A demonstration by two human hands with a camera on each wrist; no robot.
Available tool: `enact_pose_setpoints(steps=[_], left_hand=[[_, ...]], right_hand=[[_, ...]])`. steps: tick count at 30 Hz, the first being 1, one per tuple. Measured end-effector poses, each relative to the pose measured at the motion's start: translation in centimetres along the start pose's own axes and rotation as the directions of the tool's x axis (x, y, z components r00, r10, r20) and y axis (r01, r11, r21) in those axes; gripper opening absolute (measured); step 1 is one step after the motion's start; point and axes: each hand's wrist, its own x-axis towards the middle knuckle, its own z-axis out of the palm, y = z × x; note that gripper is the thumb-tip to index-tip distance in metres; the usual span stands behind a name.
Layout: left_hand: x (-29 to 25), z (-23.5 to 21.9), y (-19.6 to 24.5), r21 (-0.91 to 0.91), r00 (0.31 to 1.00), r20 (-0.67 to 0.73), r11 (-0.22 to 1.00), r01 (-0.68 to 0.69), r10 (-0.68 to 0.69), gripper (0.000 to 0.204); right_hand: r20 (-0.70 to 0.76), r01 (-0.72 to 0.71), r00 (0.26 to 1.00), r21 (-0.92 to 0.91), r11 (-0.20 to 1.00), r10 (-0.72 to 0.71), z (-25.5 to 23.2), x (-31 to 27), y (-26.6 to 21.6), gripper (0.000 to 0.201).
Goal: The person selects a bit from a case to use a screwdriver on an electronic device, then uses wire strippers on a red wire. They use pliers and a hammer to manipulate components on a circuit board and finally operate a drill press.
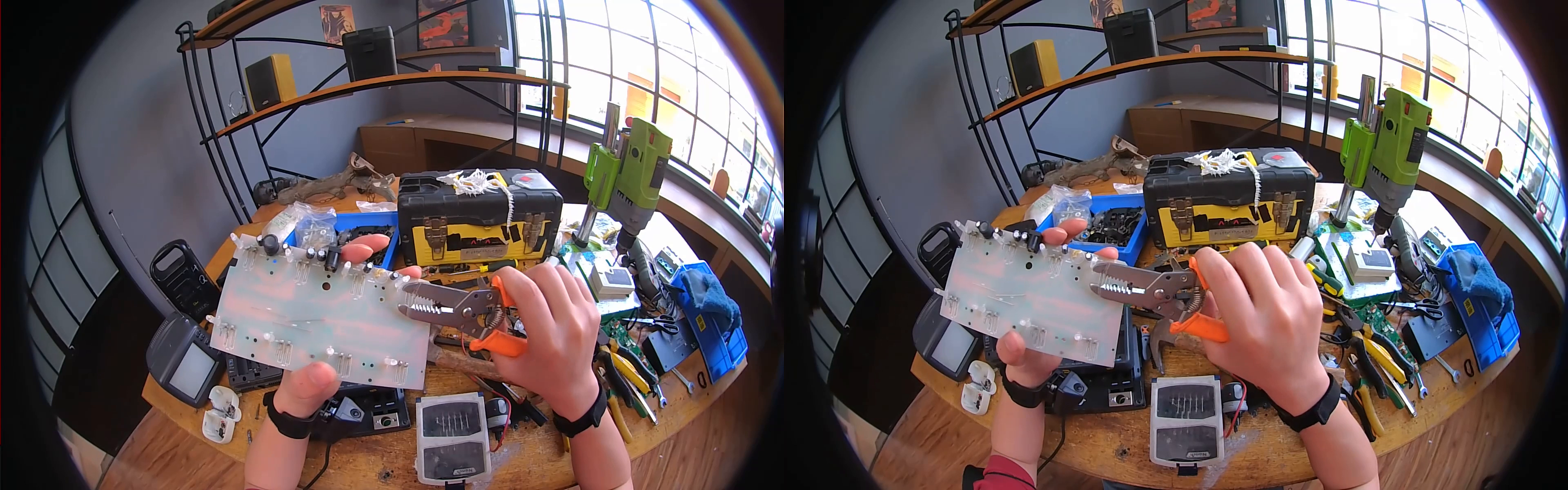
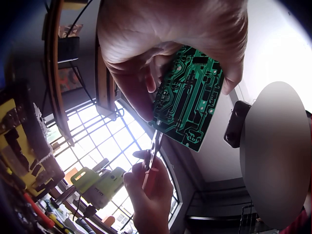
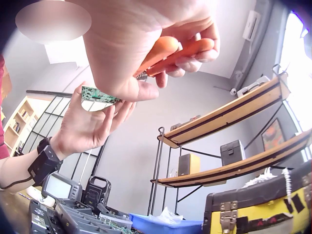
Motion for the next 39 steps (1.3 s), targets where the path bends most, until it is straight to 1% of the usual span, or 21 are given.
enact_pose_setpoints(steps=[2,12,14,27,29,32,36,39], left_hand=[[0.0,0.0,0.0,-0.008,1.0,0.003,1.0,0.02,-0.02,0.114],[0.1,-0.1,-0.1,-0.022,1.0,0.027,1.0,0.007,-0.006,0.113],[0.1,0.0,-0.1,-0.021,1.0,0.015,1.0,0.004,-0.004,0.113],[-0.2,-0.1,-0.1,-0.032,1.0,0.025,0.999,0.013,-0.012,0.113],[-0.1,-0.1,-0.2,-0.033,0.999,0.039,0.999,0.002,-0.001,0.112],[-0.2,-0.5,-0.3,-0.021,0.999,0.032,1.0,0.019,-0.018,0.112],[-0.3,-0.2,0.0,0.0,1.0,0.004,1.0,0.027,-0.027,0.11],[-0.1,0.1,0.0,-0.012,1.0,0.002,1.0,0.004,-0.004,0.107]], right_hand=[[-0.042,0.019,0.999,-0.006,1.0,-0.019,0.1,0.3,0.0,0.045],[-0.026,0.0,1.0,0.023,1.0,0.0,-0.1,0.0,-0.2,0.046],[-0.003,-0.018,1.0,0.038,0.999,0.018,-0.2,-0.1,-0.3,0.045],[-0.026,-0.006,1.0,-0.001,1.0,0.006,-0.1,-0.5,-0.2,0.042],[0.007,-0.026,1.0,0.068,0.997,0.025,0.0,-0.6,-0.2,0.039],[0.039,-0.057,0.998,0.104,0.993,0.053,0.1,-0.7,-0.2,0.036],[0.06,-0.066,0.996,0.115,0.991,0.059,0.1,-0.7,-0.3,0.035],[0.072,-0.082,0.995,0.106,0.991,0.075,0.1,-0.7,-0.2,0.034]])
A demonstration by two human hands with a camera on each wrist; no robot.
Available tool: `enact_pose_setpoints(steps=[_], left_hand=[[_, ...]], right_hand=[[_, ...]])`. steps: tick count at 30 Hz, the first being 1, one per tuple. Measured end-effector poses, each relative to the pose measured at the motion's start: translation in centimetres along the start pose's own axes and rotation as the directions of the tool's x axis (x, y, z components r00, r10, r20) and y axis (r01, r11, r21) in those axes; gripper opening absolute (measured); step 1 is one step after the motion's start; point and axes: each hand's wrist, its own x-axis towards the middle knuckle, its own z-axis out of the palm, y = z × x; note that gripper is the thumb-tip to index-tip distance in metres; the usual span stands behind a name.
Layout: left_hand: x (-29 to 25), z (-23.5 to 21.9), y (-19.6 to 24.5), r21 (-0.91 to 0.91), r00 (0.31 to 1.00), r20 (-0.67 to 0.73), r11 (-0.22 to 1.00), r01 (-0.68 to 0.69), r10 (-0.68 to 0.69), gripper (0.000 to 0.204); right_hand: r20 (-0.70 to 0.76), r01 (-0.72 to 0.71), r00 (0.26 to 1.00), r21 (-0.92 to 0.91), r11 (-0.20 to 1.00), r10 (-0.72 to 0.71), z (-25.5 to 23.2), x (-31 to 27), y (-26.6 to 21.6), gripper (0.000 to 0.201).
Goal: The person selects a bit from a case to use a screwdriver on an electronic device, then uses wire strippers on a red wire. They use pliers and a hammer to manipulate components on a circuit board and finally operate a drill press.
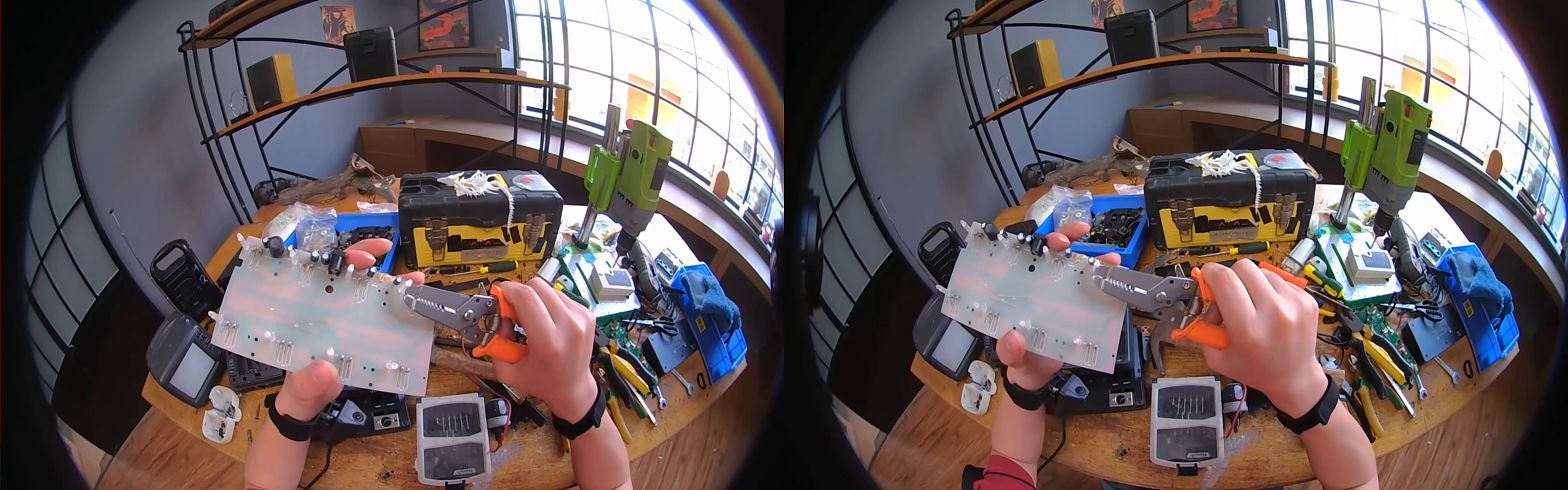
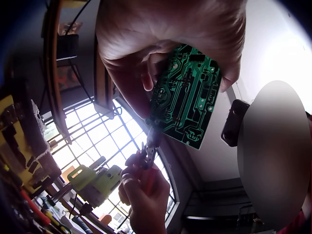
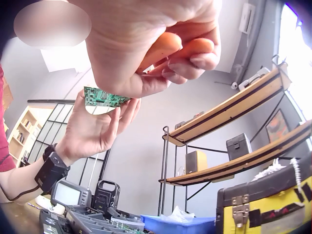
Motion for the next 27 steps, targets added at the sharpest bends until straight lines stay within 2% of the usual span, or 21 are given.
enact_pose_setpoints(steps=[12,15,17,18,19,22,23,25,26,27], left_hand=[[0.1,0.1,0.0,0.031,1.0,-0.022,0.999,-0.006,0.007,0.106],[0.2,0.0,0.1,0.035,0.999,-0.041,0.999,-0.018,0.019,0.106],[0.3,0.0,0.3,0.045,0.999,-0.05,0.999,-0.017,0.019,0.103],[0.4,-0.1,0.2,0.044,0.998,-0.053,0.999,-0.016,0.018,0.103],[0.5,-0.4,0.0,0.053,0.998,-0.048,0.997,-0.049,0.051,0.101],[0.6,-0.9,-0.1,0.068,0.994,-0.056,0.993,-0.093,0.097,0.096],[0.7,-1.0,-0.2,0.087,0.99,-0.061,0.989,-0.124,0.129,0.094],[0.7,-1.3,-0.2,0.11,0.987,-0.065,0.985,-0.136,0.144,0.092],[0.8,-1.5,-0.2,0.14,0.985,-0.066,0.979,-0.15,0.161,0.092],[0.8,-1.6,-0.2,0.17,0.982,-0.065,0.971,-0.166,0.179,0.092]], right_hand=[[-0.054,0.066,0.996,-0.083,0.994,-0.071,-0.3,0.9,0.0,0.044],[-0.113,0.04,0.992,-0.065,0.997,-0.047,-0.2,1.0,0.1,0.046],[-0.13,-0.08,0.988,-0.008,0.997,0.079,-0.5,1.1,0.2,0.049],[-0.04,-0.173,0.984,-0.042,0.984,0.171,-1.0,1.0,0.2,0.052],[-0.034,-0.174,0.984,-0.044,0.984,0.173,-1.1,0.9,0.6,0.052],[0.185,-0.238,0.939,-0.258,0.936,0.29,-1.0,-0.3,2.5,0.053],[0.196,-0.245,0.933,-0.269,0.931,0.302,-1.1,-1.1,3.5,0.053],[0.505,-0.129,0.809,-0.349,0.928,0.303,-1.0,-2.4,5.5,0.052],[0.59,-0.144,0.724,-0.377,0.915,0.357,-0.5,-2.8,6.3,0.051],[0.593,-0.148,0.717,-0.385,0.911,0.367,0.2,-3.4,6.9,0.051]])
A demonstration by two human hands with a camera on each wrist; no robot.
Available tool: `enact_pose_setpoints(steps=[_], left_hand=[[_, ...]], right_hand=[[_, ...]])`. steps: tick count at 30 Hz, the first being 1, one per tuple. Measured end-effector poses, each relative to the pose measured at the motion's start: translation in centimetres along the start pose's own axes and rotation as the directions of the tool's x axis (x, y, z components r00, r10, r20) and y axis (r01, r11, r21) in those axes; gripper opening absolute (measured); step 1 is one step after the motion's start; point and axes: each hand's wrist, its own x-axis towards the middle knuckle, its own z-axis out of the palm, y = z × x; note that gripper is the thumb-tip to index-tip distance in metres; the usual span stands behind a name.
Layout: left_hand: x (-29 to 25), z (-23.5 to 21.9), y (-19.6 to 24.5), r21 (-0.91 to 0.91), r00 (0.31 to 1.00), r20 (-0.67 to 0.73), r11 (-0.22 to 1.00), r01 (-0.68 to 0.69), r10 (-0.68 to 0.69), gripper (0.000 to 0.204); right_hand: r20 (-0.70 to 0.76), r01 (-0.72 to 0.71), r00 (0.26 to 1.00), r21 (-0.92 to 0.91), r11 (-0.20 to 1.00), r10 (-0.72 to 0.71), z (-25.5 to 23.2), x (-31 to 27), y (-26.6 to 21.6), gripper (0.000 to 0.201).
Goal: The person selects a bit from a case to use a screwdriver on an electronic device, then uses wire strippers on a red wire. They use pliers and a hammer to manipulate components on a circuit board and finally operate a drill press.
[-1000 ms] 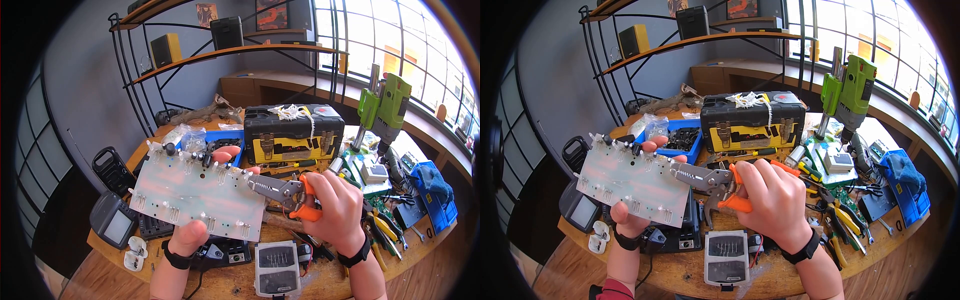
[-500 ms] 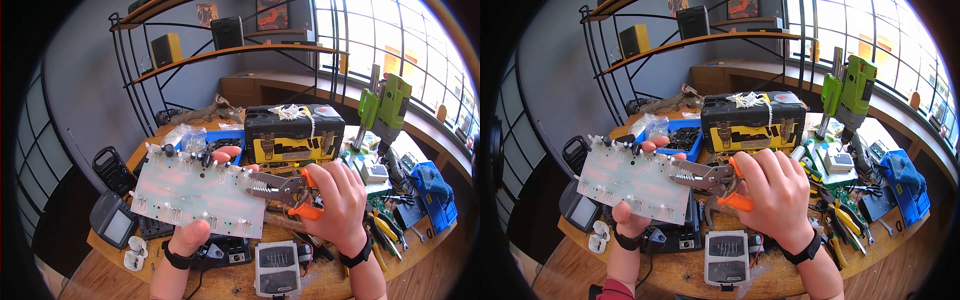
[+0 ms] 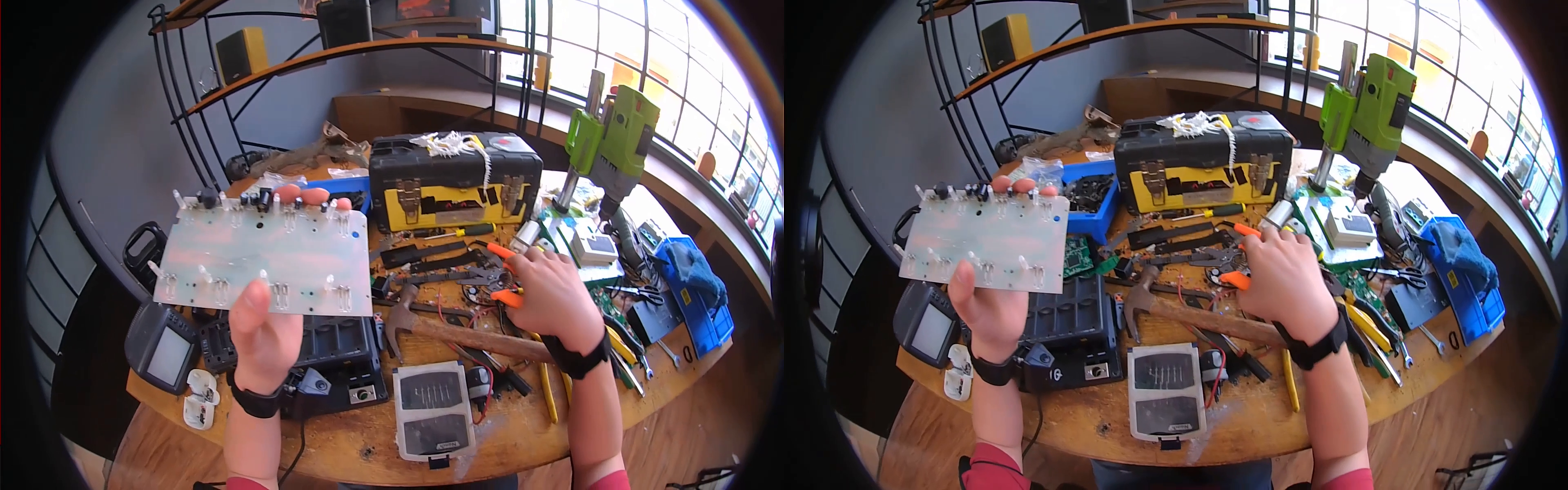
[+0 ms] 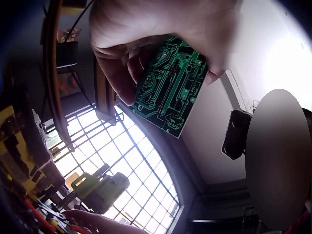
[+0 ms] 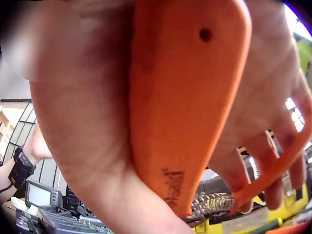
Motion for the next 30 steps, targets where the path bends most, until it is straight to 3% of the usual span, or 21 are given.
enact_pose_setpoints(steps=[4,6,7,10,12,14,17,20,30], left_hand=[[0.0,-0.1,-0.4,-0.004,1.0,0.011,1.0,-0.013,0.013,0.092],[0.0,-0.2,-0.6,-0.019,1.0,0.008,1.0,-0.01,0.01,0.094],[0.0,-0.3,-0.5,-0.009,1.0,0.021,1.0,-0.014,0.014,0.094],[-0.3,-0.2,-1.1,-0.038,0.999,-0.005,0.998,-0.04,0.04,0.093],[-0.2,-0.8,-1.8,-0.063,0.998,0.042,0.997,-0.033,0.036,0.091],[-0.3,-1.5,-2.2,-0.027,0.999,0.037,0.999,-0.037,0.038,0.091],[-0.4,-2.2,-2.5,-0.029,0.999,0.035,0.999,-0.031,0.032,0.088],[-0.5,-2.3,-2.4,0.006,0.999,0.025,1.0,-0.031,0.03,0.086],[-0.7,-2.2,-3.1,0.002,0.999,0.03,0.999,0.036,-0.036,0.089]], right_hand=[[0.087,-0.044,0.995,-0.018,0.999,0.045,2.7,0.7,0.5,0.047],[0.075,0.007,0.997,-0.016,1.0,-0.006,3.1,0.8,0.4,0.044],[0.268,-0.065,0.961,-0.017,0.998,0.067,1.7,1.2,-0.4,0.051],[0.32,-0.008,0.947,0.009,1.0,0.005,1.6,1.3,-0.9,0.053],[0.21,0.115,0.969,0.094,0.989,-0.133,3.7,1.3,-0.2,0.056],[0.278,0.091,0.954,0.086,0.992,-0.112,3.3,1.6,-1.3,0.059],[-0.005,0.194,0.981,0.157,0.968,-0.196,3.8,1.1,-1.6,0.056],[0.049,0.147,0.986,0.158,0.976,-0.156,2.9,1.3,-2.0,0.051],[-0.132,0.218,0.972,0.214,0.952,-0.193,0.6,0.4,-2.7,0.037]])
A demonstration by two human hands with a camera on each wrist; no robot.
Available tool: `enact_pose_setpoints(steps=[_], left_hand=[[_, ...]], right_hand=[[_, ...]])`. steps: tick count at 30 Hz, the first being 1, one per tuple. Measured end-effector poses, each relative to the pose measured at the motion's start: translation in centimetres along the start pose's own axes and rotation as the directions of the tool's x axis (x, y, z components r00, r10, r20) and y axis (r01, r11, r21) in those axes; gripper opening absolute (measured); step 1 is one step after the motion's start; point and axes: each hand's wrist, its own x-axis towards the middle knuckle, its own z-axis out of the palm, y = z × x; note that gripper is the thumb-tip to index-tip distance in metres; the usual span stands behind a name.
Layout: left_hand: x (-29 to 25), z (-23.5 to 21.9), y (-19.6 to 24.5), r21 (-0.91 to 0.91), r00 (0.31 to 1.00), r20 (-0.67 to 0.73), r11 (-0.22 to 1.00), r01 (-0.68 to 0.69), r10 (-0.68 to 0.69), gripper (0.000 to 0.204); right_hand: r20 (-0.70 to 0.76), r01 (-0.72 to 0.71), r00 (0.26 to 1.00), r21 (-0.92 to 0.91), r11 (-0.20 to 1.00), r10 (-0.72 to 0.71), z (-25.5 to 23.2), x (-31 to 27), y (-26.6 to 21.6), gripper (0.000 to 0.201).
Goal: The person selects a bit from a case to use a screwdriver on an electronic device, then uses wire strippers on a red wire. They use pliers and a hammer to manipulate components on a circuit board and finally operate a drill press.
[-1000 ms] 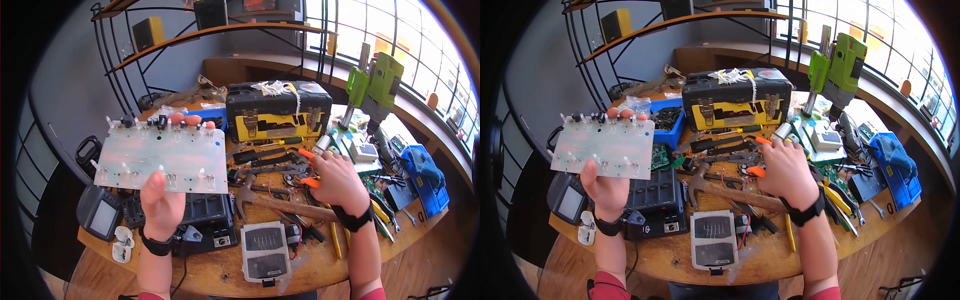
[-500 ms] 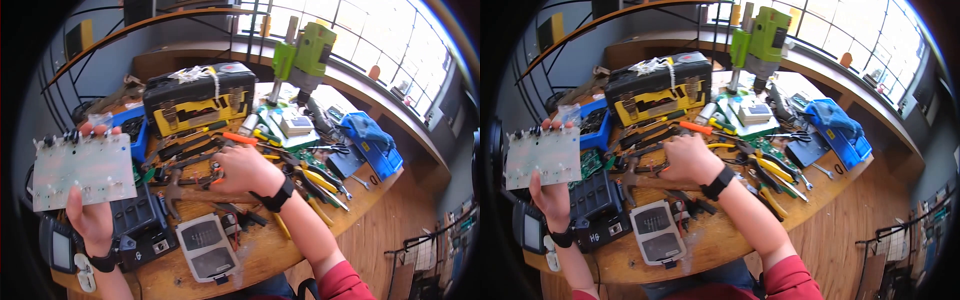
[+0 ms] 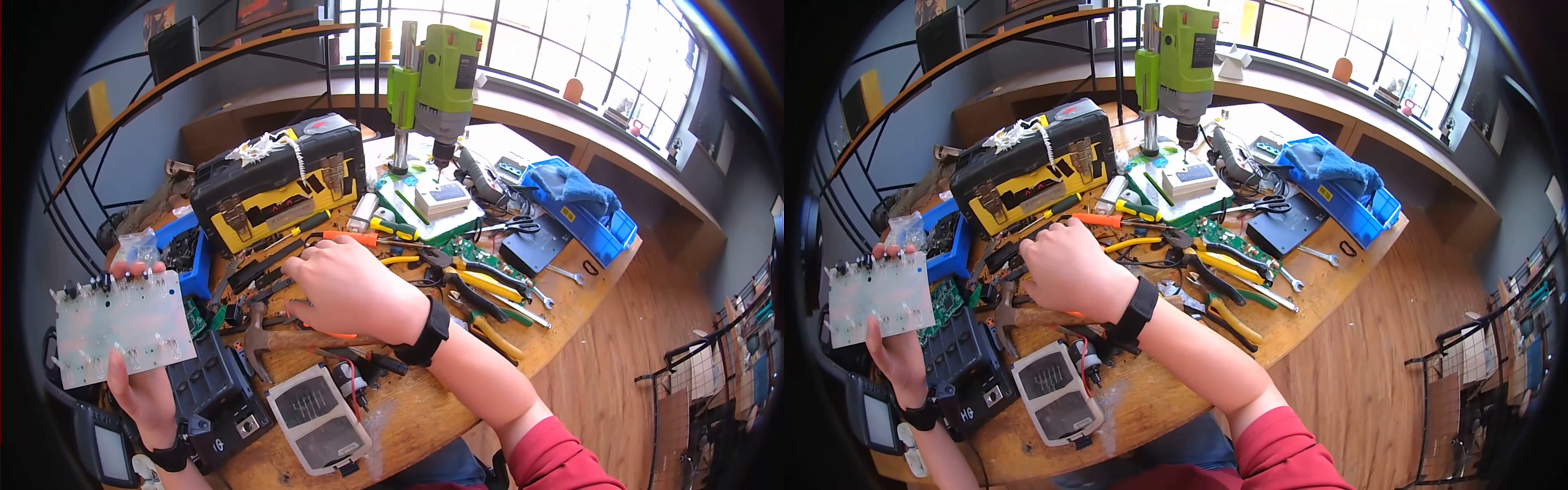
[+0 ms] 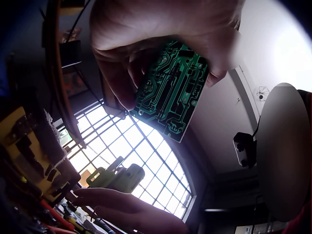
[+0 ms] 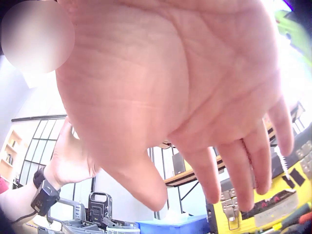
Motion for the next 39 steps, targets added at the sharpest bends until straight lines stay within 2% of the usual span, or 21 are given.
enact_pose_setpoints(steps=[2,4,6,8,10,11,12,14,15,17,20,22,23,24,26,28,30,32,36,38,39], left_hand=[[0.0,0.4,-0.3,-0.014,1.0,0.01,1.0,0.001,-0.001,0.089],[-0.1,0.8,-0.2,-0.014,1.0,0.02,1.0,0.003,-0.003,0.09],[0.0,1.2,0.2,-0.247,0.993,0.024,0.962,0.116,-0.114,0.089],[0.0,1.1,0.7,-0.367,0.963,0.147,0.891,0.267,-0.228,0.082],[-0.1,1.4,0.3,-0.379,0.968,0.038,0.893,0.243,-0.247,0.081],[-0.1,1.6,0.2,-0.351,0.969,0.029,0.905,0.239,-0.244,0.079],[-0.1,2.3,0.3,-0.346,0.958,0.092,0.893,0.287,-0.272,0.077],[-0.7,1.8,0.2,-0.306,0.936,0.066,0.886,0.348,-0.344,0.072],[-1.3,1.6,0.1,-0.3,0.938,0.055,0.89,0.343,-0.342,0.072],[-2.5,1.1,0.1,-0.312,0.92,-0.049,0.881,0.356,-0.389,0.067],[-3.8,-0.2,0.1,-0.302,0.879,-0.098,0.856,0.42,-0.466,0.065],[-4.2,-1.8,-0.6,-0.355,0.814,-0.122,0.791,0.499,-0.568,0.07],[-4.3,-2.6,-0.8,-0.427,0.771,-0.055,0.713,0.556,-0.635,0.073],[-4.4,-3.4,-1.1,-0.492,0.726,0.02,0.626,0.606,-0.687,0.075],[-4.5,-3.7,-2.0,-0.588,0.682,-0.005,0.554,0.589,-0.731,0.078],[-4.9,-4.5,-2.7,-0.647,0.708,0.047,0.519,0.559,-0.704,0.079],[-5.3,-4.9,-2.9,-0.682,0.736,0.051,0.514,0.52,-0.675,0.079],[-5.7,-4.9,-3.2,-0.665,0.759,0.05,0.545,0.51,-0.649,0.08],[-5.9,-5.1,-3.3,-0.651,0.773,0.063,0.561,0.511,-0.632,0.08],[-6.0,-5.5,-4.3,-0.688,0.811,0.133,0.536,0.49,-0.57,0.079],[-6.2,-5.8,-4.8,-0.658,0.826,0.143,0.57,0.491,-0.546,0.08]], right_hand=[[0.053,-0.063,0.997,0.018,0.998,0.062,-1.5,0.3,-0.3,0.037],[-0.213,0.005,0.977,0.023,1.0,0.0,-1.3,0.3,-0.1,0.036],[-0.14,-0.05,0.989,0.03,0.998,0.054,-2.4,0.4,-0.6,0.035],[-0.2,-0.048,0.978,0.08,0.996,0.063,-2.6,0.4,-1.1,0.033],[-0.228,-0.05,0.971,0.125,0.991,0.077,-3.1,0.3,-1.6,0.031],[-0.172,-0.082,0.979,0.16,0.984,0.11,-3.6,0.2,-1.8,0.028],[-0.182,-0.075,0.977,0.174,0.982,0.107,-3.5,0.2,-1.7,0.028],[-0.226,0.003,0.974,0.119,0.993,0.024,-3.2,0.2,-1.2,0.027],[-0.184,-0.011,0.982,0.114,0.993,0.032,-3.7,0.0,-1.3,0.026],[-0.19,0.002,0.982,0.107,0.994,0.019,-4.0,-0.2,-1.4,0.026],[-0.167,0.023,0.986,0.103,0.994,-0.006,-3.3,-0.2,-1.4,0.03],[-0.107,0.025,0.994,0.112,0.993,-0.013,-2.7,-0.1,-1.5,0.038],[0.107,-0.045,0.994,0.139,0.989,0.03,-2.8,0.3,-1.7,0.052],[0.11,-0.024,0.994,0.131,0.991,0.009,-1.8,0.3,-1.5,0.052],[0.034,0.042,0.998,0.067,0.997,-0.045,2.2,-0.6,-0.2,0.042],[0.154,-0.042,0.987,-0.037,0.998,0.047,3.4,-0.8,0.4,0.069],[0.377,-0.087,0.921,-0.06,0.994,0.103,3.7,-0.5,1.9,0.091],[0.437,-0.091,0.892,-0.082,0.992,0.118,4.5,-0.6,2.9,0.094],[0.571,-0.116,0.81,-0.068,0.991,0.134,2.1,0.0,2.3,0.109],[0.645,-0.111,0.748,-0.109,0.988,0.155,1.4,0.9,2.5,0.11],[0.643,-0.181,0.74,-0.092,0.979,0.197,1.1,1.3,2.6,0.108]])
